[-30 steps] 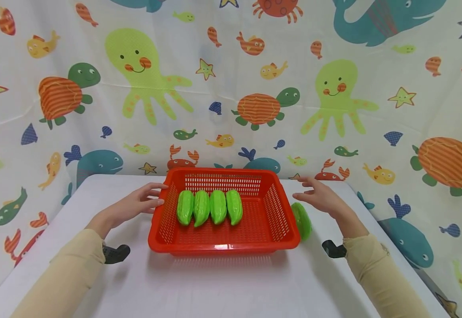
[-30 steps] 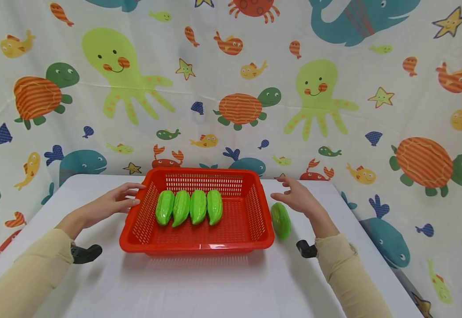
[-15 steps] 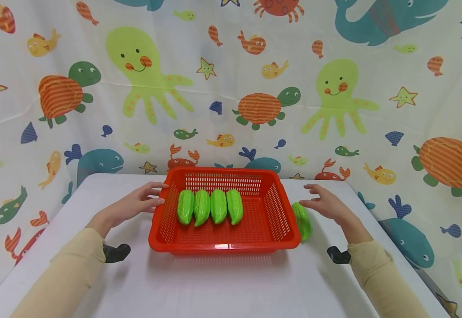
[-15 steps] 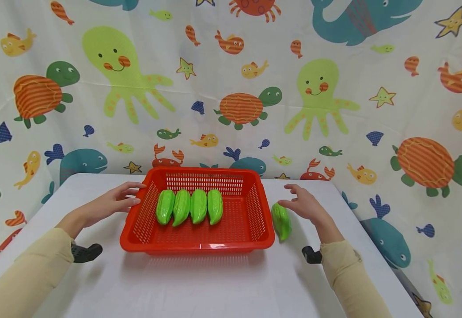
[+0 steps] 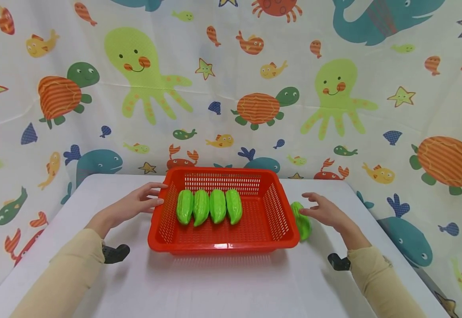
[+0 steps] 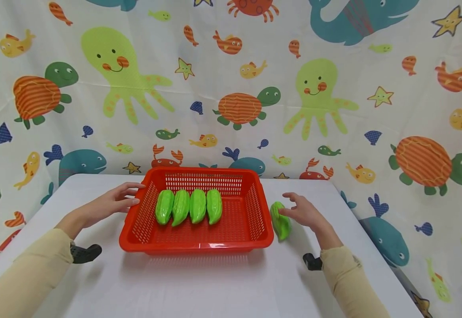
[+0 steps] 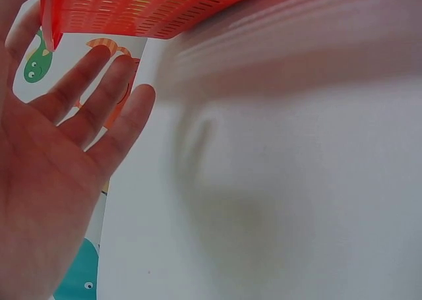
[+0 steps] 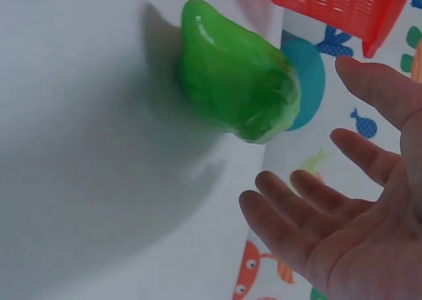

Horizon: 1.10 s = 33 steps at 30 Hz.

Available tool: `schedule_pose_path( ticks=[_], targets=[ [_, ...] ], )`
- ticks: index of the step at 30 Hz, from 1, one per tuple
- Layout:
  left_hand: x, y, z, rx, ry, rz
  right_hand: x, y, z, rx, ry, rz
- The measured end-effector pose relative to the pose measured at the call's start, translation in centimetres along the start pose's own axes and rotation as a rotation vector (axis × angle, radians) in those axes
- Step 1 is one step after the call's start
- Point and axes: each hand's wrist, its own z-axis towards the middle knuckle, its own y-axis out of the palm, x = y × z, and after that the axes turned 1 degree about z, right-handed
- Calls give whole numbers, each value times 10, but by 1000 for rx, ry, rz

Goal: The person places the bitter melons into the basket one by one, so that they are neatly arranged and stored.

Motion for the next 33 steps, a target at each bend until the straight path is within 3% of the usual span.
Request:
schedule_pose_path(
  ticks=[15, 22, 33],
  targets=[
    [1, 0, 0, 1, -6, 5, 13, 18, 2, -80, -12, 82],
    [-1, -2, 1, 2, 1, -2, 8, 17, 2, -107, -30, 34],
    [-4, -1, 3, -6, 5, -9, 12, 21, -1, -123, -16, 52]
  ],
)
